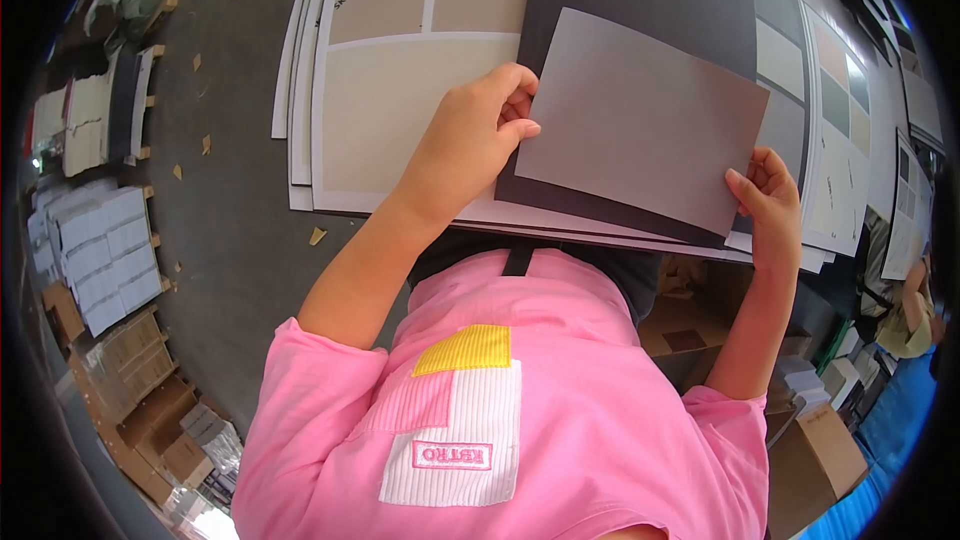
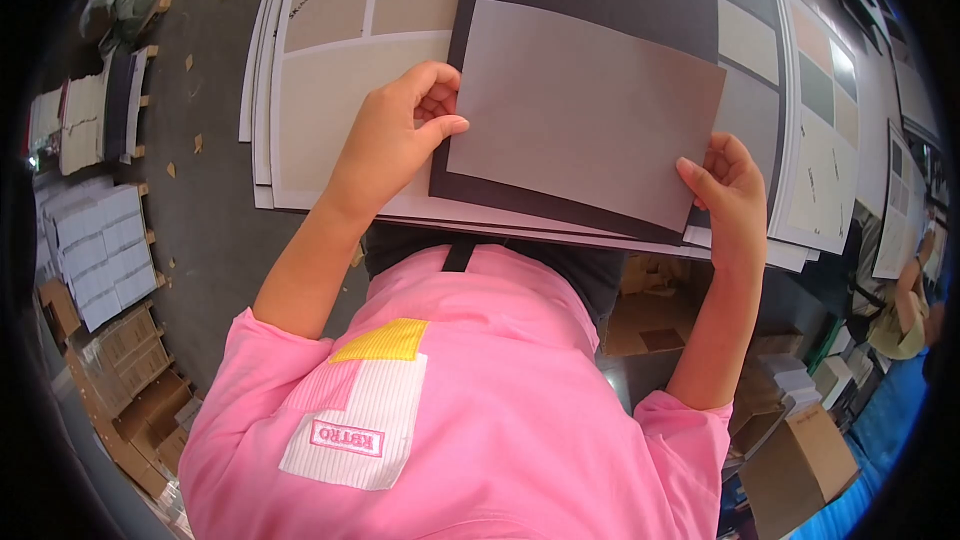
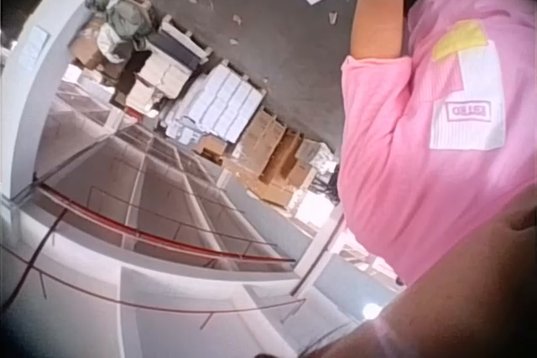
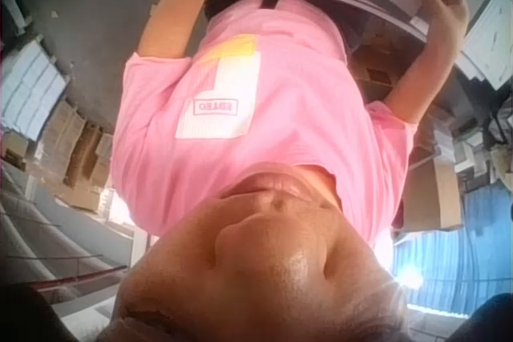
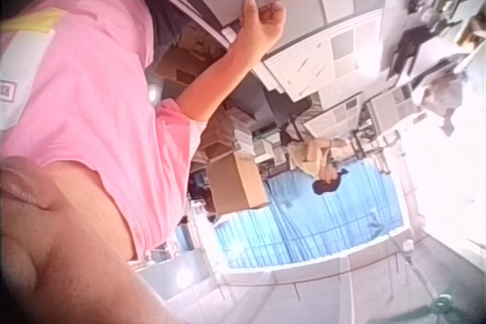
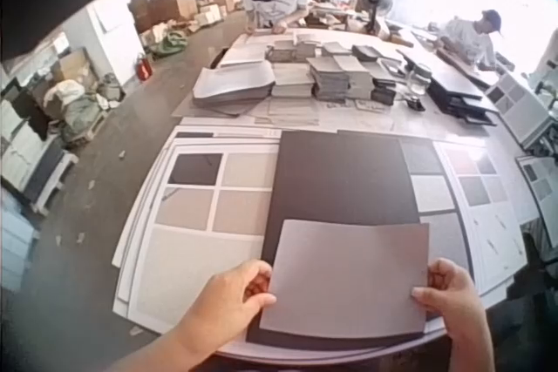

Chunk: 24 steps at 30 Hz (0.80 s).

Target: The person is peeling adhesive-backed color swatches and pasting them onto a sample display board.

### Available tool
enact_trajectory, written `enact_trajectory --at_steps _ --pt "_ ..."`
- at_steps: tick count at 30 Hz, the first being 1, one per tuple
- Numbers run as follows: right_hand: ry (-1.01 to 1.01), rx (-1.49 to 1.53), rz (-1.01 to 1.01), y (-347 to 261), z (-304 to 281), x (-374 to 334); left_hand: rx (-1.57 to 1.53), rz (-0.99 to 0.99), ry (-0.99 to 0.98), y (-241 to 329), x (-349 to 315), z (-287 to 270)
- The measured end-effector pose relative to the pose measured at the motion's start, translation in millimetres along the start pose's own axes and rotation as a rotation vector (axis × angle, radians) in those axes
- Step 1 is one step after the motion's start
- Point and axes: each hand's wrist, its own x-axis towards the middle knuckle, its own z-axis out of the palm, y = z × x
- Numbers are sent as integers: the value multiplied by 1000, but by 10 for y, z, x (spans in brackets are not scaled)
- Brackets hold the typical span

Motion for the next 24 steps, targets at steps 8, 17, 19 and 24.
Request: enact_trajectory --at_steps 8,17,19,24 --pt "14 -68 12 -14 -11 10 13 -8 -1 21 -2 7" --pt "21 -36 -23 45 -14 45 18 2 6 6 -6 38" --pt "40 -50 -23 37 -9 34 23 9 34 -19 7 57" --pt "79 -22 -39 54 35 21 26 8 28 -21 11 65"
